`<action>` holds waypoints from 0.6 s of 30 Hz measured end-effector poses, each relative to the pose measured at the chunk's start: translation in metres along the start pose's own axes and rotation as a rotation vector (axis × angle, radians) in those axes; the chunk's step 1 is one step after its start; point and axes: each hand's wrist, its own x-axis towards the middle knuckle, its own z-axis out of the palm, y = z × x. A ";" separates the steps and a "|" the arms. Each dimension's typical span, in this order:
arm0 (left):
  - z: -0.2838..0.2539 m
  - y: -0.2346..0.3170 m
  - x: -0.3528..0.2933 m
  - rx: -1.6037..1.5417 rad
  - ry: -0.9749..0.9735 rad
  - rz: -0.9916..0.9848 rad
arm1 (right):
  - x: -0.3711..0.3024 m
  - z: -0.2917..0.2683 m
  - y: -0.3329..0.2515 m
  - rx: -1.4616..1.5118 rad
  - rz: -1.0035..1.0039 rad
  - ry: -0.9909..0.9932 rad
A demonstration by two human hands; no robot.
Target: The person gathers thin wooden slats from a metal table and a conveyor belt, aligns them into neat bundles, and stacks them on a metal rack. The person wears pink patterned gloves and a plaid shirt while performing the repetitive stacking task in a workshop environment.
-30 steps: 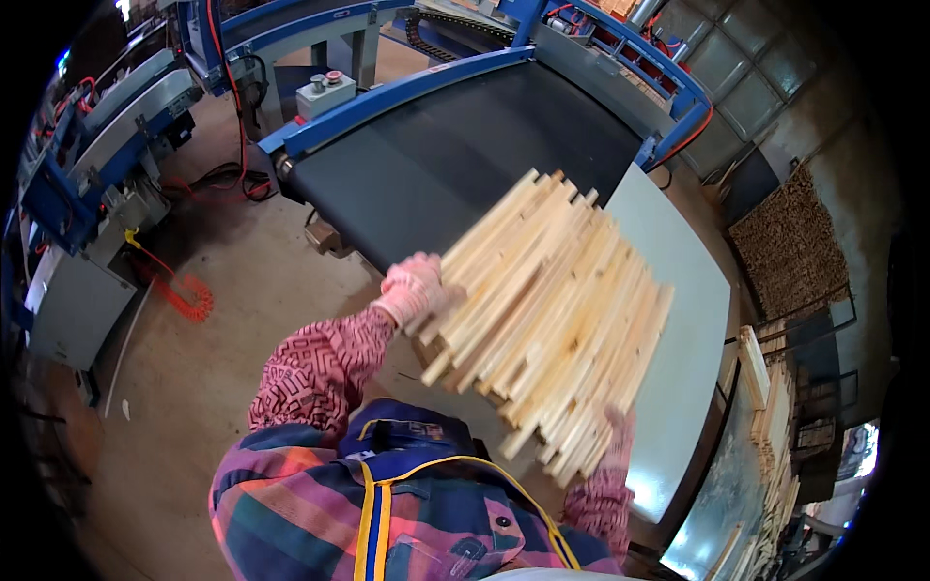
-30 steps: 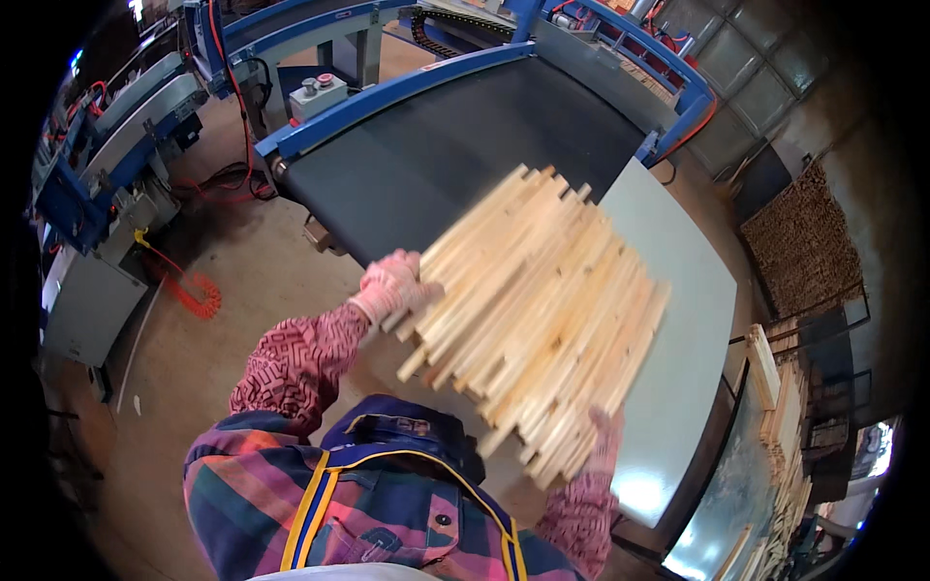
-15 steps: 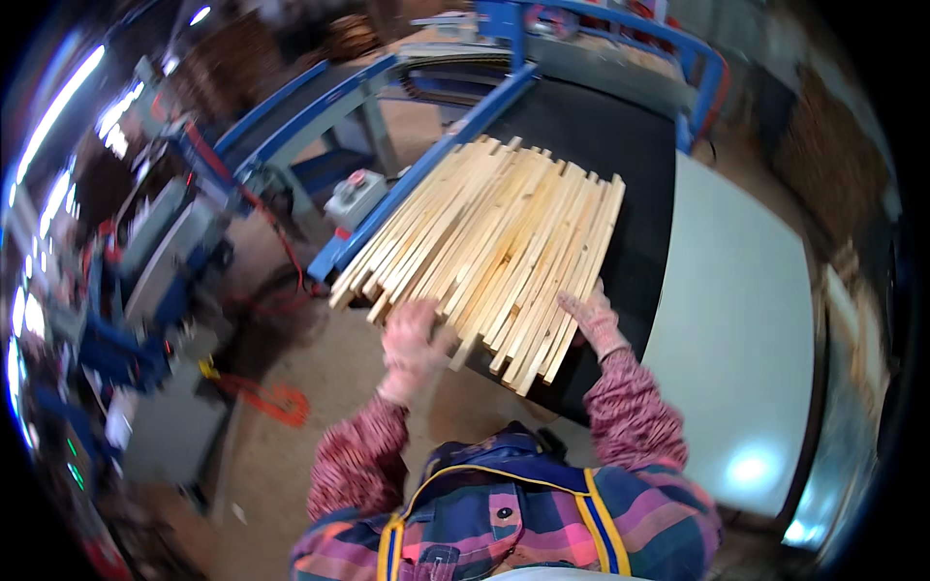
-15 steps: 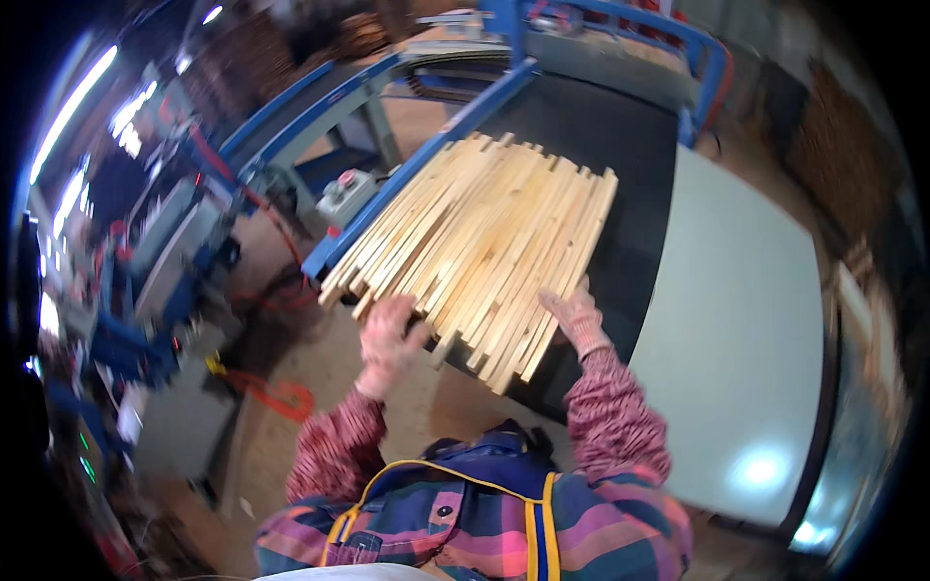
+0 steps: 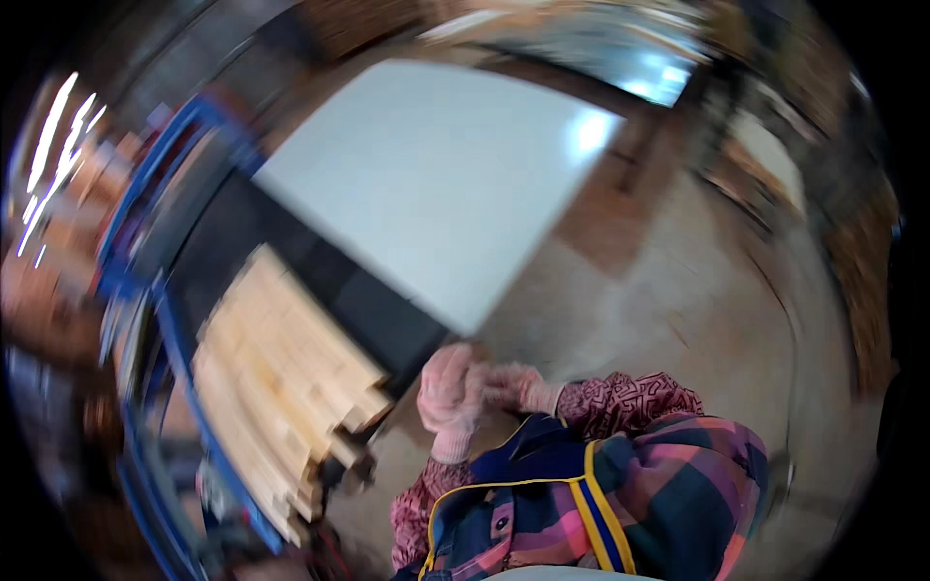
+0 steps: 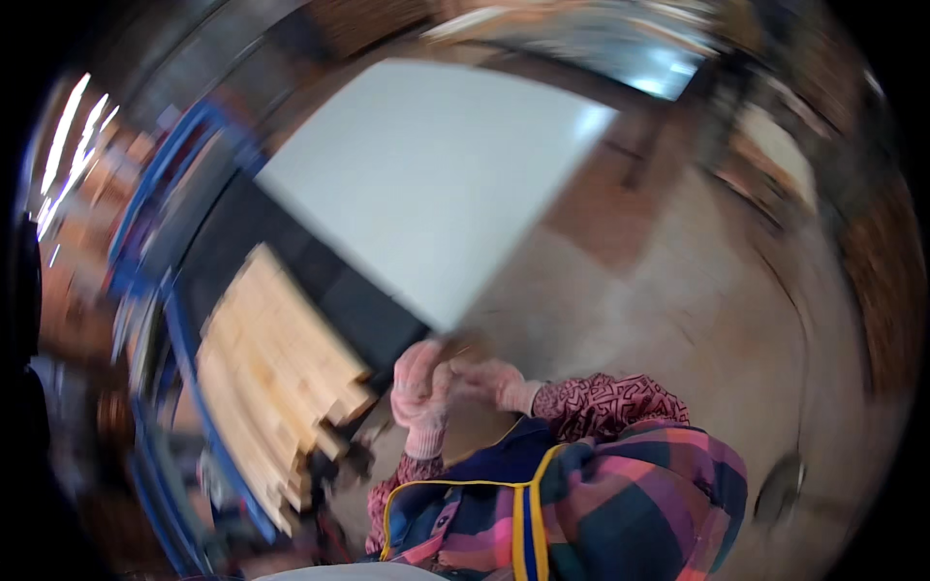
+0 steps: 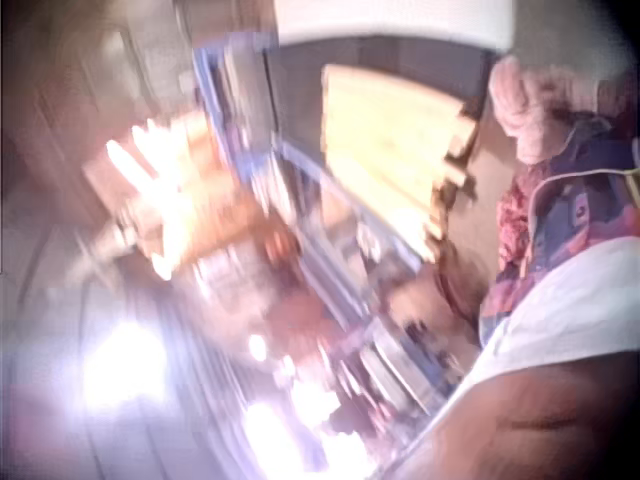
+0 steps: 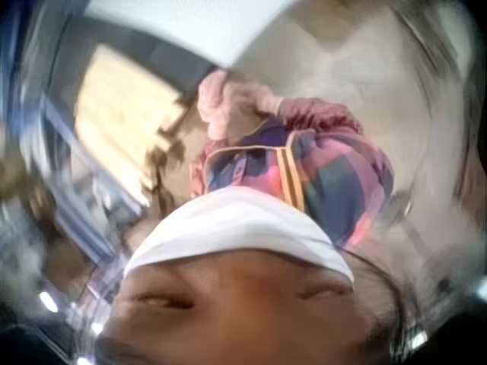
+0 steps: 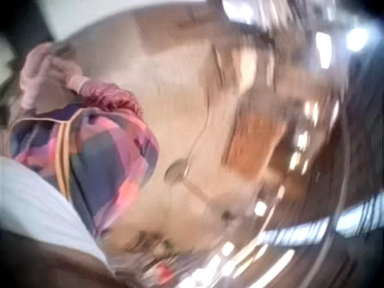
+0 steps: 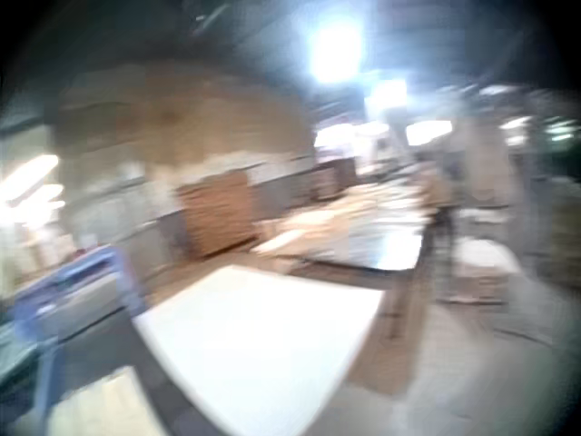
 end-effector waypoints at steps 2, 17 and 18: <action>0.065 0.004 -0.042 -0.288 -0.095 -0.220 | -0.090 -0.050 -0.005 -0.281 0.482 -0.175; 0.558 0.136 -0.060 -0.012 -1.510 0.195 | -0.407 -0.275 0.154 -0.079 1.194 0.479; 0.571 0.136 -0.048 0.075 -1.659 -0.026 | -0.423 -0.299 0.170 0.018 1.188 0.555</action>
